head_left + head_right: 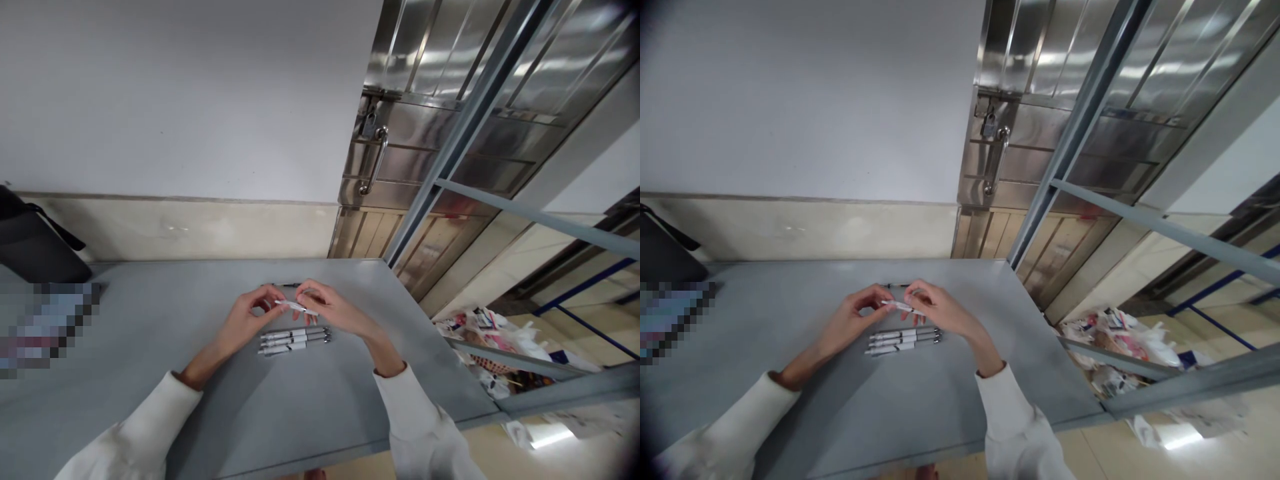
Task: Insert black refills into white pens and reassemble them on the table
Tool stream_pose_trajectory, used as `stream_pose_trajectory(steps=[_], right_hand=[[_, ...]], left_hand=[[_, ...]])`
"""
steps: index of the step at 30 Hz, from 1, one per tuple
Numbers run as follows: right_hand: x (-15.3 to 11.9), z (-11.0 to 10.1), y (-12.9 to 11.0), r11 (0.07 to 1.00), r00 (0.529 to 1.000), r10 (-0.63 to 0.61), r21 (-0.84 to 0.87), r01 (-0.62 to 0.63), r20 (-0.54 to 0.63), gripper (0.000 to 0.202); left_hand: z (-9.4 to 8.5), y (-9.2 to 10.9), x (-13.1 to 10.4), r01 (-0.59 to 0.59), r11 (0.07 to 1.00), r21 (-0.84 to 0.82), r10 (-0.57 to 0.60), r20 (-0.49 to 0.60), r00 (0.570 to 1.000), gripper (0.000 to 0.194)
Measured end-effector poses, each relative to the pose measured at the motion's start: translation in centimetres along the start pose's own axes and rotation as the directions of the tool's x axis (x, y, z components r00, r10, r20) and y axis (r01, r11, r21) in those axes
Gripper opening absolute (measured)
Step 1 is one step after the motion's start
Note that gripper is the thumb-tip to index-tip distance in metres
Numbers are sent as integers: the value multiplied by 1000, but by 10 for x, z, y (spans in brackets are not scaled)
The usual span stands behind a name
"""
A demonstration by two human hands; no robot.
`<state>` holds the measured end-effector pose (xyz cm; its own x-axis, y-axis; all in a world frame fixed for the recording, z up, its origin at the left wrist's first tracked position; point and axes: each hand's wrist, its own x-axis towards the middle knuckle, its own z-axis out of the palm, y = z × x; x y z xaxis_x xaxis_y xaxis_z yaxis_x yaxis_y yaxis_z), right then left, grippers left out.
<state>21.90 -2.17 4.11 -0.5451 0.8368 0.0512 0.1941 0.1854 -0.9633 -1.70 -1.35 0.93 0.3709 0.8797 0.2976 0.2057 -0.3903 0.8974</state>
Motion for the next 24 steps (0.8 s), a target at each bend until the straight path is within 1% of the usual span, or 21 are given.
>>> stream_pose_trajectory(steps=[1, 3, 5, 8, 10, 12, 14, 15, 18, 20, 24], right_hand=[[-1, -5, 2, 999, 999, 18, -35, -20, -35, 36], [-5, -14, 5, 995, 992, 12, -100, -25, -127, 37], [-8, -21, 9, 993, 986, 8, -116, -27, -166, 36], [-12, -23, 14, 992, 988, 24, -116, -42, -151, 33], [-15, -21, 17, 989, 992, 39, -137, -55, -119, 33], [-17, -20, 20, 983, 995, 52, -169, -66, -86, 31], [-18, -19, 24, 973, 996, 60, -217, -75, -72, 30], [-18, -18, 26, 967, 996, 57, -246, -72, -68, 29], [-17, -17, 32, 944, 999, 19, -329, -34, -50, 26], [-17, -16, 36, 934, 1000, 5, -356, -14, -28, 24], [-15, -16, 42, 928, 1000, 13, -373, -18, -16, 21]], left_hand=[[-2, -1, 1, 19, 1000, 11, -19, -35, 999, 24], [-8, -3, 4, 51, 998, 28, -48, -97, 994, 27], [-16, -4, 6, 69, 996, 55, -63, -109, 992, 29], [-29, -5, 7, 80, 989, 126, -77, -29, 997, 30], [-36, -5, 6, 51, 985, 165, -62, 65, 996, 29], [-42, -6, 5, 30, 977, 211, -72, 196, 978, 27], [-45, -8, 4, 15, 965, 261, -93, 287, 954, 25], [-46, -10, 3, 10, 959, 282, -102, 311, 945, 24], [-45, -13, 2, 12, 949, 316, -121, 329, 937, 25], [-44, -15, 2, 7, 949, 314, -122, 346, 930, 25], [-43, -17, 1, -12, 961, 275, -92, 362, 928, 21]])
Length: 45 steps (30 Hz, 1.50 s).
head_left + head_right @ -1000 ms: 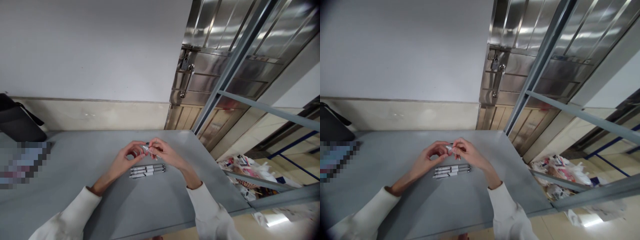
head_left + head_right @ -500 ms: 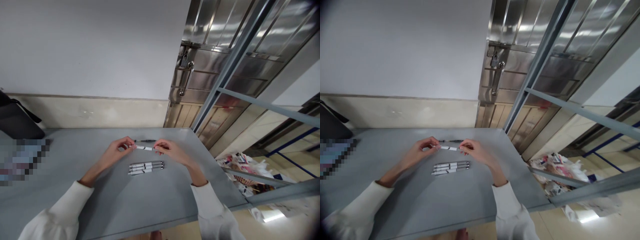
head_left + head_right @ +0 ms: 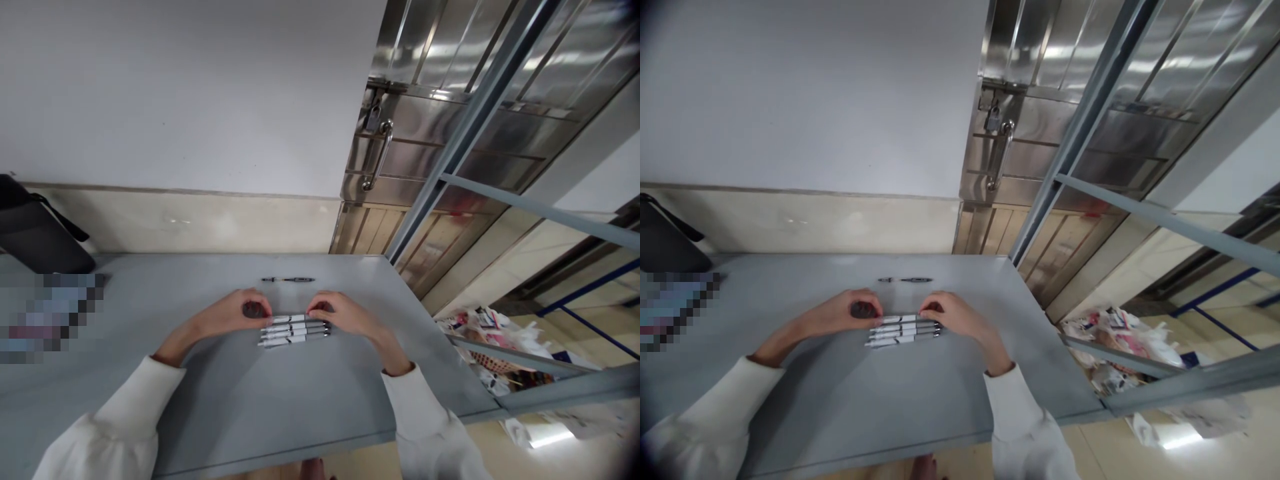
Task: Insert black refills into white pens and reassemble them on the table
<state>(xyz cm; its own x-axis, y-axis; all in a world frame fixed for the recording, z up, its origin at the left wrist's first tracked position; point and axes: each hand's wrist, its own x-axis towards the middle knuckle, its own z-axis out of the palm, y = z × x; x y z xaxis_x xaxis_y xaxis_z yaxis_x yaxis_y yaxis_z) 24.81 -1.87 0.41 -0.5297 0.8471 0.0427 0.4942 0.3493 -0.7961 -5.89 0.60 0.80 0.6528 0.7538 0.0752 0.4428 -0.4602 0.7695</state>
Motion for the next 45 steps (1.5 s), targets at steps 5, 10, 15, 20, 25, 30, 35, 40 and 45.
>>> stream_pose_trajectory(steps=[5, 10, 15, 20, 25, 30, 35, 40, 45], right_hand=[[-1, 0, 1, 1000, 1000, -4, 17, 4, 7, 19], [-2, 0, 2, 999, 1000, 21, 30, -21, -2, 17], [-4, 1, -1, 998, 1000, 13, 69, -12, -12, 22], [-4, -1, -2, 996, 1000, -1, 91, 0, 3, 25], [-3, -1, -5, 997, 1000, 16, 73, -15, -10, 25], [0, 1, -7, 997, 997, 65, 37, -63, -43, 27], [7, 6, 2, 997, 995, 61, 53, -57, -81, 31], [12, 12, 10, 992, 986, 76, 109, -60, -149, 24], [17, 17, 15, 992, 974, 102, 92, -85, -200, 18]], left_hand=[[0, 1, -1, 10, 999, -42, -9, 22, 1000, 19], [-1, -2, -1, 48, 999, -20, -47, 38, 998, 22], [1, -5, -2, 65, 997, -30, -65, -5, 998, 27], [-1, -10, 1, 44, 996, 82, -29, -181, 983, 32], [-4, -25, 4, 51, 985, 166, 8, -339, 941, 34], [-8, -38, 9, 94, 954, 284, 47, -452, 891, 32], [-5, -45, 19, 41, 943, 332, 117, -442, 889, 33], [1, -49, 23, 3, 951, 310, 107, -337, 935, 35], [-1, -51, 21, 29, 960, 278, 85, -389, 917, 28]])
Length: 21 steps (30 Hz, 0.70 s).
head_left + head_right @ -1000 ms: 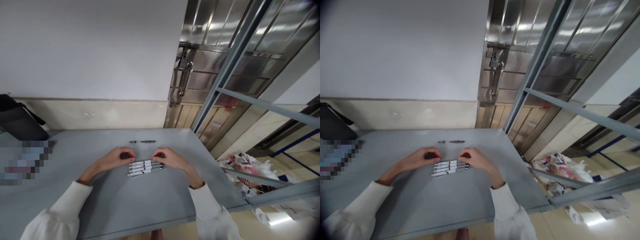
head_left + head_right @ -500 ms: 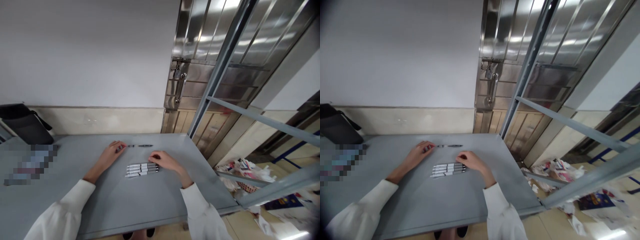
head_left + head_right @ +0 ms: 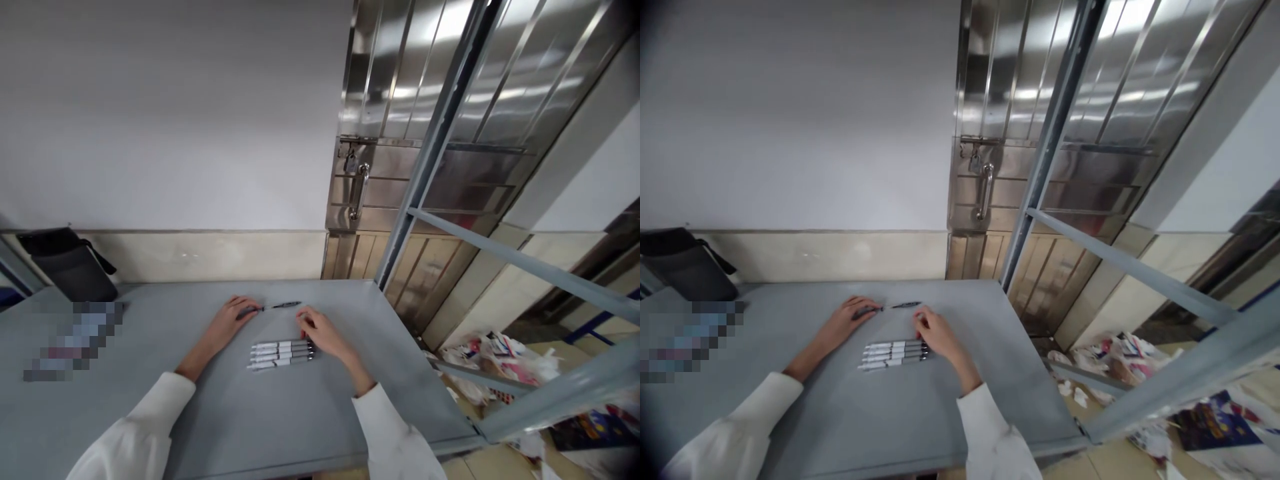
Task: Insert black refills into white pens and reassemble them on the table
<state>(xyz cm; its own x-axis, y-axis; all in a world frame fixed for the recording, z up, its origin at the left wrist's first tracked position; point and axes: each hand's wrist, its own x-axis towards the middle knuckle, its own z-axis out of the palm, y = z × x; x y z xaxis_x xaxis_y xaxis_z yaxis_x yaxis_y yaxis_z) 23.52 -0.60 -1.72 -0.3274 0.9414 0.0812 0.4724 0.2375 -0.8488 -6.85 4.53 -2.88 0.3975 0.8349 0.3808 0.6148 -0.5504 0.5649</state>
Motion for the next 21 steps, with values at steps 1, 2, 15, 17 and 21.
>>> stream_pose_trajectory(steps=[1, 2, 15, 17, 21], right_hand=[[1, 0, 0, 1000, 1000, 8, 6, -8, -10, 19], [2, 1, 1, 1000, 1000, 18, 15, -17, -19, 19], [26, 6, -2, 963, 991, 90, -244, -113, -103, 32], [30, 8, -5, 949, 991, 76, -296, -106, -111, 28], [33, 12, -8, 967, 996, 39, -247, -59, -84, 22]], left_hand=[[-1, 0, 0, 8, 1000, -4, -8, -2, 1000, 28], [-2, 1, 0, 18, 1000, -9, -18, -5, 1000, 28], [-10, 6, -5, 213, 933, -289, -221, 6, 975, 41], [-12, 6, -5, 224, 915, -334, -239, -3, 971, 42], [-13, 6, -5, 258, 874, -412, -278, 10, 960, 46]])
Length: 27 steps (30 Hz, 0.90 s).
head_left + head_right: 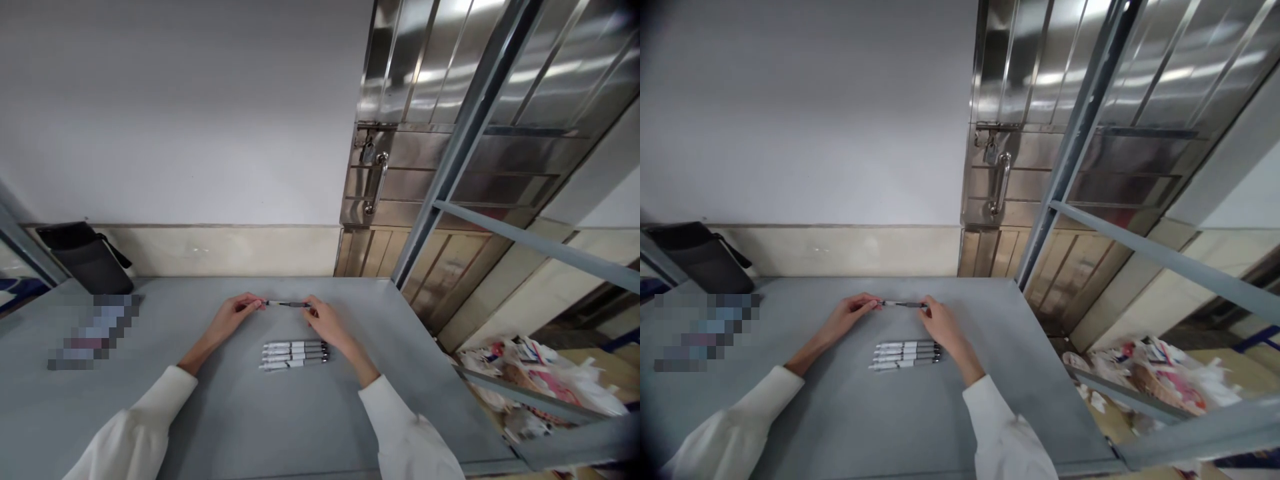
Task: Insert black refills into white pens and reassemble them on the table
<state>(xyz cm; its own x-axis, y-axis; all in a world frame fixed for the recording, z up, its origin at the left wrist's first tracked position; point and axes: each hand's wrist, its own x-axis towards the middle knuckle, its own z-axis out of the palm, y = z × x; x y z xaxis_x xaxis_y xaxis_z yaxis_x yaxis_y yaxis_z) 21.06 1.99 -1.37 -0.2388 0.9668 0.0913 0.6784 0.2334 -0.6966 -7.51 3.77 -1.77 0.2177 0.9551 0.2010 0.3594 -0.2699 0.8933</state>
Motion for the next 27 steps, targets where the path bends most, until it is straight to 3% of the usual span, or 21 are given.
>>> stream_pose_trajectory(steps=[4, 10, 27], right_hand=[[0, 2, -4, 992, 996, -78, 91, 81, -41, 16], [-8, 3, -13, 974, 989, -145, 177, 143, -2, 19], [-18, -8, -33, 970, 975, -211, 140, 200, 70, 29]], left_hand=[[-1, -2, 0, 14, 999, -40, -14, 7, 1000, 45], [-9, -1, -4, 29, 996, -81, -26, 33, 999, 42], [-11, -1, -20, 8, 1000, 19, -9, 56, 998, 32]])
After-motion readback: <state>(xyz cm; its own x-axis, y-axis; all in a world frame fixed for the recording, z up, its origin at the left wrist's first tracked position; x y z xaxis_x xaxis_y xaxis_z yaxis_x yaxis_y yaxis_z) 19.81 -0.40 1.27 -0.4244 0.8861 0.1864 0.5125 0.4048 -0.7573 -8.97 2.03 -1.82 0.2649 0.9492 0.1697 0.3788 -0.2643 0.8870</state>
